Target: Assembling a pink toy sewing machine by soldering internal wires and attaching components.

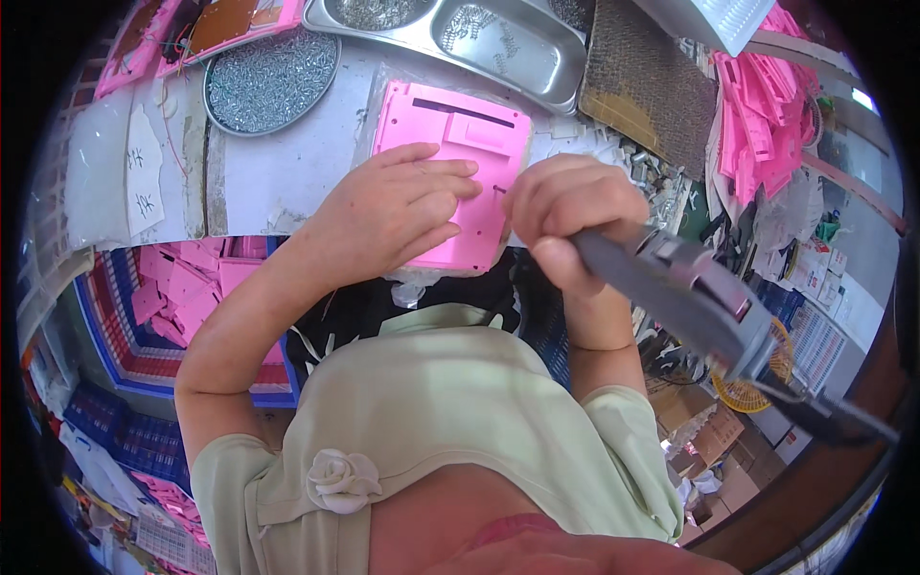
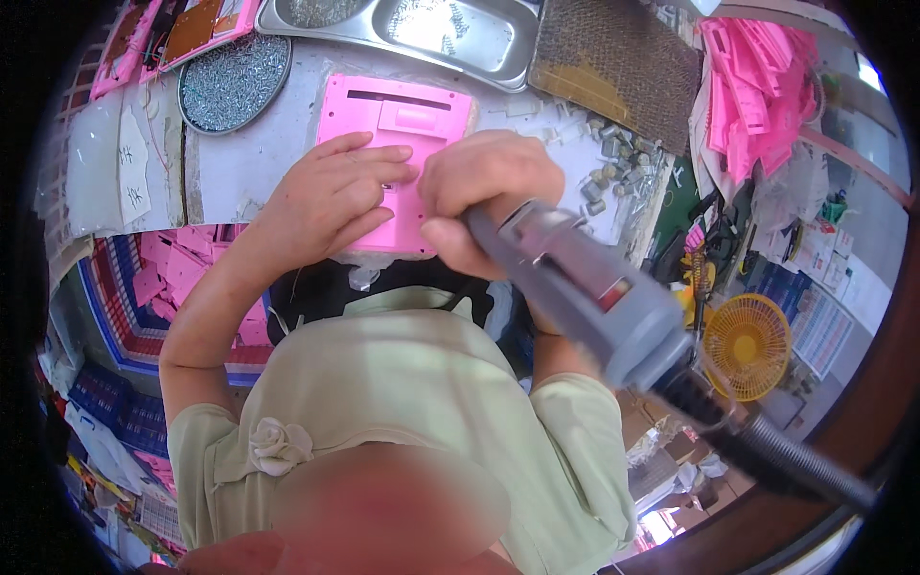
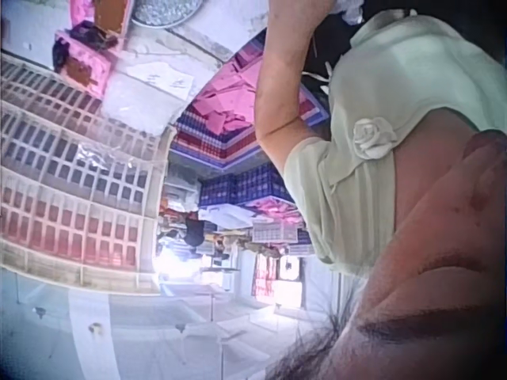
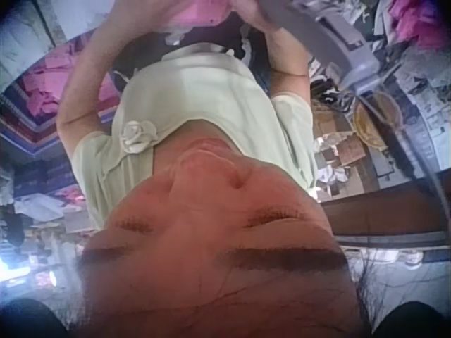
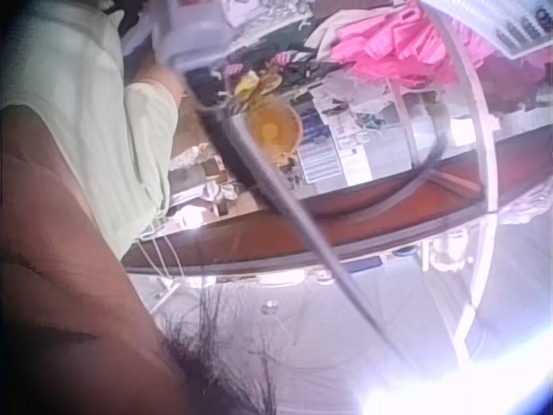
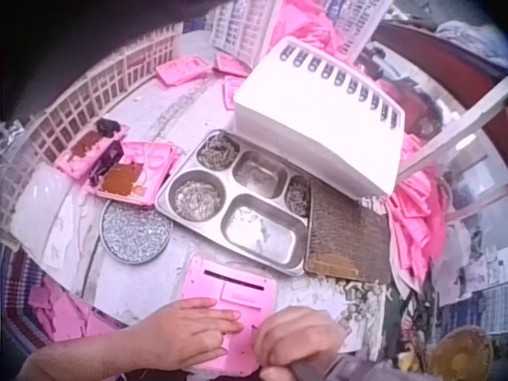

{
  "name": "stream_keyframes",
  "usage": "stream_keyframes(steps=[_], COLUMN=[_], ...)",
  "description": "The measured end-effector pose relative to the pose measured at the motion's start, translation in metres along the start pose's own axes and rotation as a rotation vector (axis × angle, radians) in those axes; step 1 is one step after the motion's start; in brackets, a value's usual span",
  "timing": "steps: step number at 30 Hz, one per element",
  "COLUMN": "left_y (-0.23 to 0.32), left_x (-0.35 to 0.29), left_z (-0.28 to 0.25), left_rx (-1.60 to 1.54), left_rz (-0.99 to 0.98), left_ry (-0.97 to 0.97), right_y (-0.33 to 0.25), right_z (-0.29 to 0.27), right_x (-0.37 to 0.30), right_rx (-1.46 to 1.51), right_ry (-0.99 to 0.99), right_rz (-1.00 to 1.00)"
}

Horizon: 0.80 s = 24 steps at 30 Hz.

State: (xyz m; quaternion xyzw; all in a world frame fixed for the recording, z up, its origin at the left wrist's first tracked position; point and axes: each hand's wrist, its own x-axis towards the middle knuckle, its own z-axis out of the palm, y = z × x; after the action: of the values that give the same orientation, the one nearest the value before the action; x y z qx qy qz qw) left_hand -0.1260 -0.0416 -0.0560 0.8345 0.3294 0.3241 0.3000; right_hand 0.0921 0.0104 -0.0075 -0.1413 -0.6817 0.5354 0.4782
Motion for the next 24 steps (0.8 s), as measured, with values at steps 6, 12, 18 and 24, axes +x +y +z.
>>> stream_keyframes(steps=[6, 12, 18, 24], left_y=[-0.002, -0.001, 0.0, -0.001], left_x=[0.001, 0.004, 0.0, 0.004], left_z=[0.003, -0.002, -0.001, -0.001], left_rx=[0.018, -0.007, -0.012, -0.008], left_rz=[0.016, -0.003, -0.021, -0.007], left_ry=[0.007, -0.019, -0.007, -0.001], right_y=[0.006, -0.007, -0.016, 0.0], right_z=[-0.01, -0.029, -0.021, -0.006], right_x=[0.008, 0.04, 0.017, 0.009], right_rx=[0.019, 0.222, 0.163, 0.066], right_ry=[-0.138, 0.173, 0.03, -0.043], right_rz=[-0.039, 0.052, 0.134, 0.054])
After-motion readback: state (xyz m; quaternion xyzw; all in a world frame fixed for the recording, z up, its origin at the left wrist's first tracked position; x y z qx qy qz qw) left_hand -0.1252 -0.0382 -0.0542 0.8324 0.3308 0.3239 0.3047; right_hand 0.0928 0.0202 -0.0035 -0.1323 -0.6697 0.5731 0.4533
